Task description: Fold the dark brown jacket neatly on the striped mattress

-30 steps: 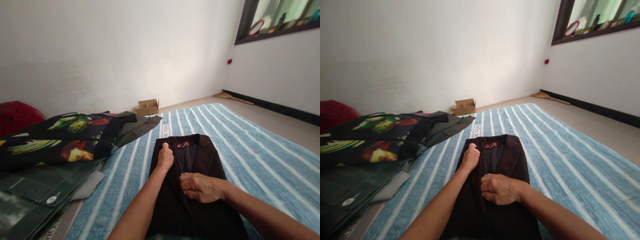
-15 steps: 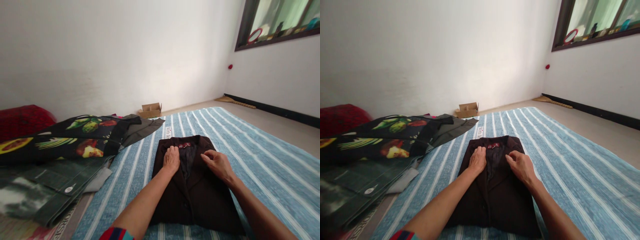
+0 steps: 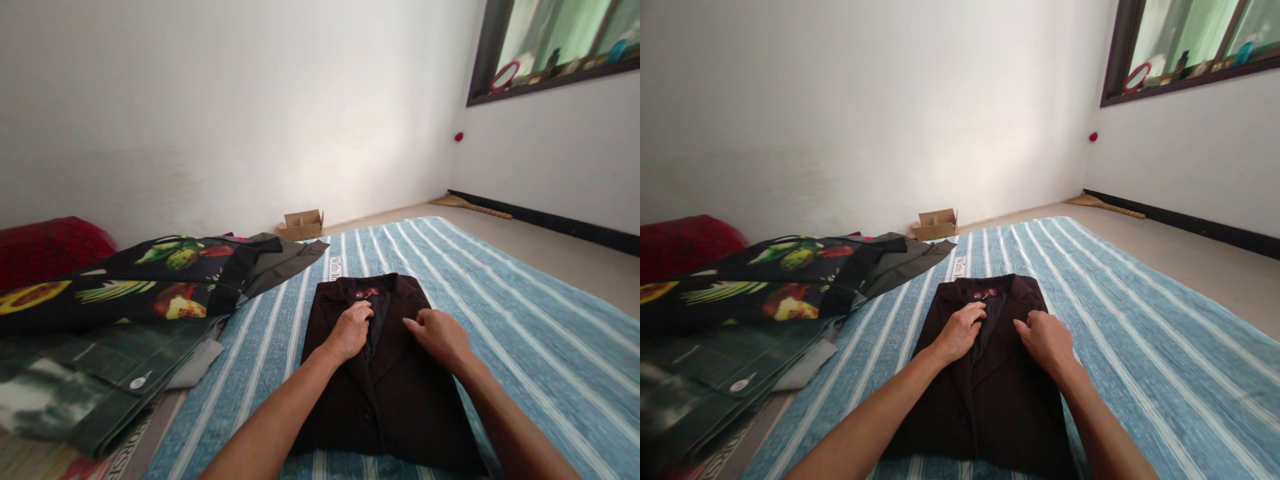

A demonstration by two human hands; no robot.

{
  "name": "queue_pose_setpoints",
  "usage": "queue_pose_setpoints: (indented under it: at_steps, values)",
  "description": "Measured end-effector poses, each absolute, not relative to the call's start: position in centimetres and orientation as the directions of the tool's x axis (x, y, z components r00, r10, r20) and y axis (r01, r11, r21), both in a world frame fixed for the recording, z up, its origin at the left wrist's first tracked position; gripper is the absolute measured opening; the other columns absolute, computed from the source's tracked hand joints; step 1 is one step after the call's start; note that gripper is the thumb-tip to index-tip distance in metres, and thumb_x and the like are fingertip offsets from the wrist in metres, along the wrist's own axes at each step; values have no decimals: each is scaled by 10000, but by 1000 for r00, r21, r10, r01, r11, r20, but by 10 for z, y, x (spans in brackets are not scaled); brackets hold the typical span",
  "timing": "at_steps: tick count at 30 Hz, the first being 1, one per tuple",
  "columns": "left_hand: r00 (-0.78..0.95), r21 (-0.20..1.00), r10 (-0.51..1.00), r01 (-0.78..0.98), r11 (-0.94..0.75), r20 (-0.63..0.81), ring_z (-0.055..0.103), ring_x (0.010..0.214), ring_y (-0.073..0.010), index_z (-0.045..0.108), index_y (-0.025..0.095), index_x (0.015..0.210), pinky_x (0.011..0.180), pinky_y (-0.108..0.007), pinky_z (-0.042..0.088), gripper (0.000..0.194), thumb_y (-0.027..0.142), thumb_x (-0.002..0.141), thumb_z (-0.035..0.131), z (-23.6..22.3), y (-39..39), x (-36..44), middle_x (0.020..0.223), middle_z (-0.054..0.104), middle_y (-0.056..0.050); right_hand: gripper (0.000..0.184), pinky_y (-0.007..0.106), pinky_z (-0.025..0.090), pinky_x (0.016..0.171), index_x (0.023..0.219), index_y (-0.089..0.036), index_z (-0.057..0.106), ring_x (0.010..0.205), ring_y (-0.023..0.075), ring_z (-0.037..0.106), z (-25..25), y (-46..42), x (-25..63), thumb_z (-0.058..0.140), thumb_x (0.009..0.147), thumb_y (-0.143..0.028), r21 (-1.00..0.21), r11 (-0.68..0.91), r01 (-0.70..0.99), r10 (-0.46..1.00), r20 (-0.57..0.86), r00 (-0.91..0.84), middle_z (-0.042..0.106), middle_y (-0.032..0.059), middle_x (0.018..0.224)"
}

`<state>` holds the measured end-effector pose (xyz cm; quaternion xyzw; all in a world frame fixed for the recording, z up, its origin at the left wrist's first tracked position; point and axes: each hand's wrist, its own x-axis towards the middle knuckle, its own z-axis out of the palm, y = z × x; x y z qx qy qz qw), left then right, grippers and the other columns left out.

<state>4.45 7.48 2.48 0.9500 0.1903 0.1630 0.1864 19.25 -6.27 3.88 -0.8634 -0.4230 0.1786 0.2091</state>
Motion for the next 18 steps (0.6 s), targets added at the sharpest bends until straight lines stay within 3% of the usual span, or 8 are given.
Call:
queue_pose_setpoints:
  at_steps: [3, 5, 7, 12, 15, 18]
  values:
    - [878, 451, 411, 272, -850, 246, 511, 1147, -164, 611, 142, 914, 1012, -278, 381, 304, -47, 729, 460, 15, 77, 48, 1194, 578, -95, 237, 296, 419, 599, 1017, -226, 604, 793, 265, 652, 48, -58, 186, 450, 859, -310, -282, -416, 865, 893, 51, 446, 687, 104, 824]
    - [875, 469, 414, 264, -842, 251, 518, 1141, -168, 614, 153, 910, 1007, -296, 391, 302, -41, 738, 457, 10, 78, 48, 1190, 584, -86, 342, 302, 422, 609, 1158, -253, 557, 790, 266, 655, 51, -49, 182, 428, 846, -199, -174, -287, 942, 955, 31, 296, 689, 109, 849]
    - [869, 483, 424, 265, -834, 255, 528, 1130, -174, 612, 163, 908, 1001, -315, 399, 285, -23, 752, 464, 6, 79, 48, 1176, 592, -77, 401, 301, 420, 606, 1150, -253, 577, 780, 270, 657, 50, -37, 182, 417, 809, -118, -135, -211, 968, 977, -15, 211, 689, 120, 855]
    - [865, 501, 427, 255, -827, 263, 543, 1104, -172, 600, 161, 972, 998, -301, 394, 235, 48, 809, 474, 2, 78, 49, 1142, 608, -72, 380, 298, 399, 601, 1012, -196, 639, 778, 279, 646, 43, -21, 190, 419, 730, -70, -156, -151, 976, 988, -22, 150, 683, 136, 831]
    - [877, 503, 403, 231, -832, 263, 532, 1118, -167, 591, 165, 1017, 1011, -298, 378, 232, 85, 840, 464, 2, 77, 49, 1160, 604, -65, 365, 277, 375, 594, 954, -199, 629, 726, 236, 628, 41, -24, 201, 415, 685, -76, -198, -130, 972, 991, -5, 132, 669, 90, 774]
    - [891, 497, 374, 209, -842, 259, 520, 1128, -171, 588, 171, 1032, 1018, -309, 367, 221, 116, 851, 475, 3, 75, 49, 1167, 598, -60, 315, 237, 346, 570, 874, -208, 593, 646, 166, 577, 37, -31, 213, 410, 644, -95, -346, -88, 934, 994, 33, 106, 612, 12, 687]
